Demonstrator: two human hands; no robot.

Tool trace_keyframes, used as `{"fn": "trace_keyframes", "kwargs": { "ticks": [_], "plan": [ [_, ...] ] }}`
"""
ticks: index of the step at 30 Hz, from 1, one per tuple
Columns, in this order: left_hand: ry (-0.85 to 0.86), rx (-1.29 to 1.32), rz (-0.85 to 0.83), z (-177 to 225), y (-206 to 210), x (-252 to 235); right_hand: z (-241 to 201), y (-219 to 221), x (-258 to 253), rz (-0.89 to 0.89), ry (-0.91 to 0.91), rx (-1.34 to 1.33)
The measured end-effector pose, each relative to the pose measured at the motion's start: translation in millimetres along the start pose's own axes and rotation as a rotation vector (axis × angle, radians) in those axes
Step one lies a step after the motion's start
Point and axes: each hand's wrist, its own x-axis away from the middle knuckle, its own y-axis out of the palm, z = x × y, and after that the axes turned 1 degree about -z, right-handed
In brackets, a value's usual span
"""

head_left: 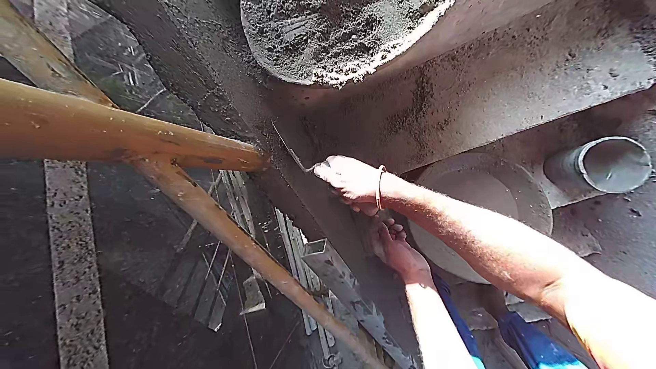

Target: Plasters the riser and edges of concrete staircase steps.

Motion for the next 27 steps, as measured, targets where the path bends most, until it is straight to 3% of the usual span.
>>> {"fn": "trace_keyframes", "kwargs": {
  "ticks": [4, 7, 9, 12, 15, 18, 20, 23, 27],
  "plan": [
    [-0.026, -0.033, 0.043, 0.3, 2.8, 3.1, 17.7, 5.9, 18.6, -0.093, -0.050, -0.116],
    [-0.019, -0.013, 0.007, 1.5, 0.7, 3.8, 46.2, -0.1, 1.6, -0.054, 0.027, -0.231],
    [-0.001, 0.007, -0.017, 0.1, -2.1, 3.8, 62.4, 2.8, -14.3, -0.002, 0.050, -0.139],
    [0.006, -0.099, 0.059, -3.2, 0.0, 10.5, 47.0, 23.6, 5.1, -0.003, 0.061, 0.142],
    [0.041, -0.135, 0.049, -4.4, -6.5, 18.1, 49.0, 32.3, 29.5, 0.005, 0.015, 0.052],
    [0.053, -0.046, 0.069, -1.1, -7.4, 6.1, 72.4, 26.6, 7.7, 0.022, 0.100, -0.141],
    [0.082, -0.003, 0.049, -0.9, -8.7, 5.3, 76.3, 30.0, -10.9, 0.059, 0.133, 0.012],
    [0.028, -0.073, 0.106, -7.5, -13.2, 7.0, 51.4, 43.1, 4.5, 0.005, 0.143, 0.179],
    [0.094, -0.005, 0.072, -3.9, -18.7, -3.4, 78.3, 21.6, 15.1, -0.011, 0.146, -0.360]
  ]
}}
